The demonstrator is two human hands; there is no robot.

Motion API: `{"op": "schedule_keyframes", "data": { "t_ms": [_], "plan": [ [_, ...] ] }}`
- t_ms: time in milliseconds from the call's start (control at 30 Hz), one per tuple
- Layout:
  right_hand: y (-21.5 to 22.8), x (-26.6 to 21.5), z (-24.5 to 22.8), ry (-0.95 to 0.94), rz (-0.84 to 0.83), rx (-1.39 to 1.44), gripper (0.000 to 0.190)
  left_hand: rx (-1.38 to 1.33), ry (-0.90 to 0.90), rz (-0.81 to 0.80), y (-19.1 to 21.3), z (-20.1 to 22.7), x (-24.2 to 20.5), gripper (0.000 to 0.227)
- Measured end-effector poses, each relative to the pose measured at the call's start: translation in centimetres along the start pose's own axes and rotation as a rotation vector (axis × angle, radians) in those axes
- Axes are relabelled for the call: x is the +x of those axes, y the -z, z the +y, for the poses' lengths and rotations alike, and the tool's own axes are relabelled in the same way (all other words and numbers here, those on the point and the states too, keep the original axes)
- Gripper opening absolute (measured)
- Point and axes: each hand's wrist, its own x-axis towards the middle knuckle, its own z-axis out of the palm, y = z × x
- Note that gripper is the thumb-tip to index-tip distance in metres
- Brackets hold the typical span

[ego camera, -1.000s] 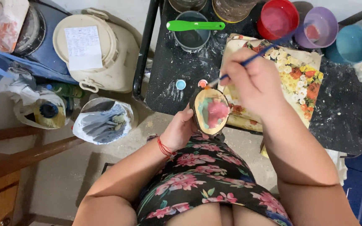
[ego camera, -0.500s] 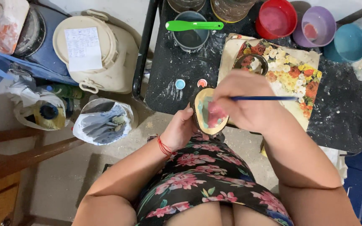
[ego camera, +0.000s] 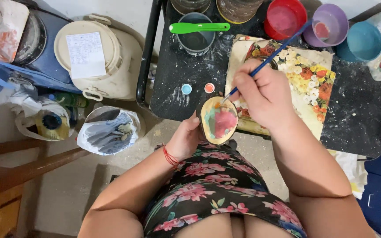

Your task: Painting and adjusting dental prosthetic models using brushes and precision tools

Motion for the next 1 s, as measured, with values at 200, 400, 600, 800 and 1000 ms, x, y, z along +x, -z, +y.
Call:
{"op": "schedule_keyframes", "data": {
  "t_ms": [200, 400, 600, 800, 1000],
  "plan": [
    [-0.5, -1.9, -0.3, 0.185, 0.039, -0.199, 0.019, 0.003, 0.002, 0.001, 1.5, -1.9, 0.1, 0.065],
    [-0.3, -1.1, -1.1, 0.320, 0.009, -0.242, 0.020, 0.027, 0.053, -0.057, 3.0, -2.4, -0.3, 0.064],
    [0.3, -1.2, 0.5, 0.179, 0.040, 0.063, 0.018, -0.032, 0.080, 0.003, 0.2, -0.3, -0.4, 0.064],
    [0.1, -0.9, 2.5, 0.161, 0.036, 0.097, 0.016, -0.106, 0.154, 0.036, 2.4, -1.6, -0.2, 0.060],
    [0.9, -8.8, 7.3, 0.283, 0.164, -0.093, 0.018, -0.161, 0.189, 0.126, 2.7, -0.5, -0.6, 0.062]
  ]
}}
